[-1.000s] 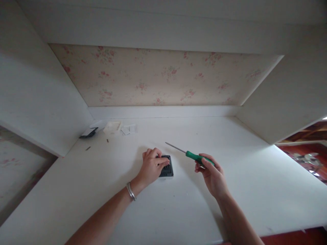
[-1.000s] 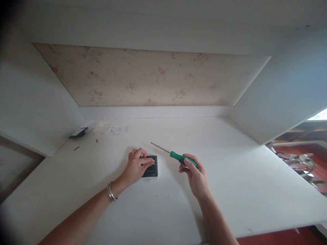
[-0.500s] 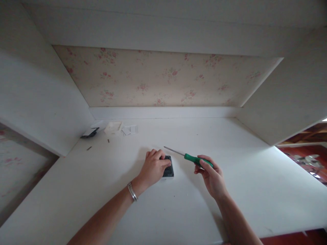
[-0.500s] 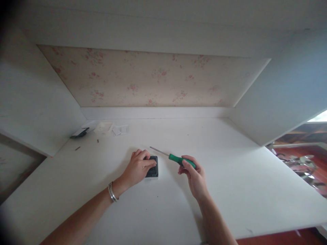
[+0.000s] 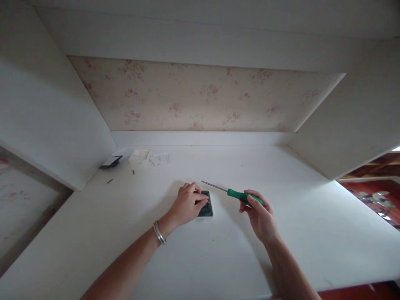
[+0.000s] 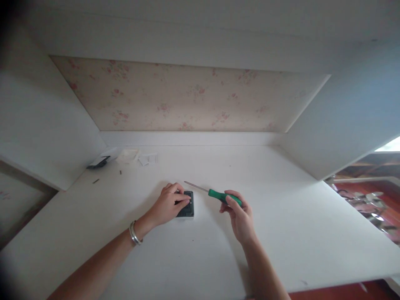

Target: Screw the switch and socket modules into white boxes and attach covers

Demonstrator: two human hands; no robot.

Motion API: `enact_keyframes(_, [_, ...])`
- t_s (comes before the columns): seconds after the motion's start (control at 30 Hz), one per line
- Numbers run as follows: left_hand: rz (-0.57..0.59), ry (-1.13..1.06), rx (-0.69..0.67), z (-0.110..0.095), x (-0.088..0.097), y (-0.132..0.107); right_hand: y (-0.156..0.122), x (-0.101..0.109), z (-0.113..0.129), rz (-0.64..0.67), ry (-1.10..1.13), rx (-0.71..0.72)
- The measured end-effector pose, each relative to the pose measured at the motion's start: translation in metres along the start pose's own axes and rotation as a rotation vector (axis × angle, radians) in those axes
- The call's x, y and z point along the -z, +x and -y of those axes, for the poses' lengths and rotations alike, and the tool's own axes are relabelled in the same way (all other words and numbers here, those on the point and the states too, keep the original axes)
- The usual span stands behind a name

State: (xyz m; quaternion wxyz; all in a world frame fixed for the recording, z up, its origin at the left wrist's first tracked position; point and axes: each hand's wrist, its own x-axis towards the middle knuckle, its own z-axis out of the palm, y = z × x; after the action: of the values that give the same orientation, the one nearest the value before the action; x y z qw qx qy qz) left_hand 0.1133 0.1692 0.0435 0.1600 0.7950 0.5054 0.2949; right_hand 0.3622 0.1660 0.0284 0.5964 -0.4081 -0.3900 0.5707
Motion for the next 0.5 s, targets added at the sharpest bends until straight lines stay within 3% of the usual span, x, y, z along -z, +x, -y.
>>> enact_keyframes(0.2, [-0.058, -0.058, 0.056, 0.009, 0.014, -0.009, 0.008, -0.004, 0.024, -0.159, -0.059, 0.218])
enact_keyframes(0.33, [0.053, -0.129, 0.057, 0.027, 0.019, -0.027, 0.003, -0.013, 0.053, -0.243, -0.376, 0.349])
enact_keyframes(0.5, [0.1, -0.145, 0.061, 0.044, 0.009, -0.042, -0.013, -0.035, 0.083, -0.266, -0.787, 0.457])
